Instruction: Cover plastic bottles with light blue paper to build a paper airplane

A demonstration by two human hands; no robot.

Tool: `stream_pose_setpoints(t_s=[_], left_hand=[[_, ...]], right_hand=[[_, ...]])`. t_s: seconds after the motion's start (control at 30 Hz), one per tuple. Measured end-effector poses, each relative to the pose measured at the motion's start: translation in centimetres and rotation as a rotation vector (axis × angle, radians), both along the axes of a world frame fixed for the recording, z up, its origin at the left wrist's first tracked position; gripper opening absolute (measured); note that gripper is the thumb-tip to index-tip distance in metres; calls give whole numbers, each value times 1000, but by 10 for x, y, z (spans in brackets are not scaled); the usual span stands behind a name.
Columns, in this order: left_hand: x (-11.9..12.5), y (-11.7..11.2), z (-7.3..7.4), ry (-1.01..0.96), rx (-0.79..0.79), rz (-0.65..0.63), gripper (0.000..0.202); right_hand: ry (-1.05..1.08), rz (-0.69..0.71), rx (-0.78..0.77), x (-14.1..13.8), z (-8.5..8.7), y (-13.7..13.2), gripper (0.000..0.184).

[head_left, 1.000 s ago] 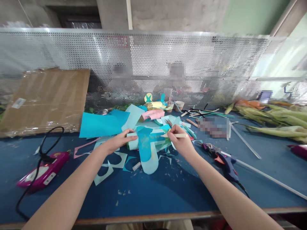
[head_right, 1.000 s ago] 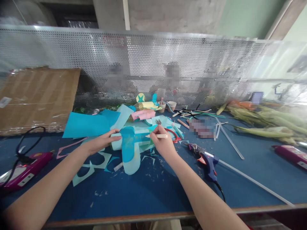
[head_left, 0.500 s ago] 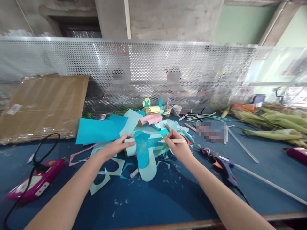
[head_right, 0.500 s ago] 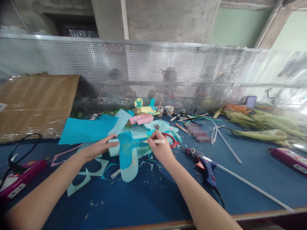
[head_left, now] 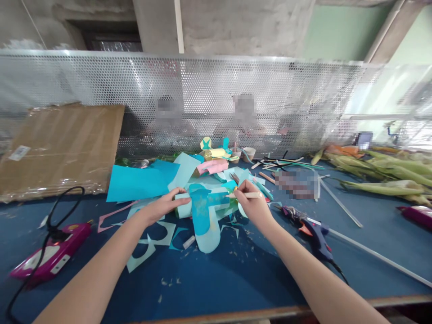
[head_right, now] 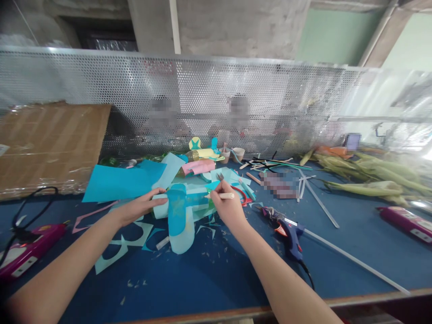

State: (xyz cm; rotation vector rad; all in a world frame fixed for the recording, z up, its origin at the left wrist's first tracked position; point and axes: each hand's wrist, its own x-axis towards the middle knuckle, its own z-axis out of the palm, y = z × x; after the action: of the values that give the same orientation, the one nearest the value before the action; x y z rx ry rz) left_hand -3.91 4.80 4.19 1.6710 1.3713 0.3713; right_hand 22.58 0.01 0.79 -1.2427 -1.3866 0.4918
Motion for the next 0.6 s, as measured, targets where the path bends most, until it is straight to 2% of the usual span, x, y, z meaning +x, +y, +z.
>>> stream_pose_setpoints(t_s=[0.17, 0.3, 0.6], left_hand=[[-1, 3, -3, 10, -4, 27, 80], [-1, 1, -1, 7, -11, 20, 81], [1, 0, 1, 27, -13, 37, 86]], right_hand=[[-22, 12, -9, 0, 1, -1, 20], [-6, -24, 6, 1, 0, 0, 20], [-9, -2, 0, 0, 2, -1, 20]])
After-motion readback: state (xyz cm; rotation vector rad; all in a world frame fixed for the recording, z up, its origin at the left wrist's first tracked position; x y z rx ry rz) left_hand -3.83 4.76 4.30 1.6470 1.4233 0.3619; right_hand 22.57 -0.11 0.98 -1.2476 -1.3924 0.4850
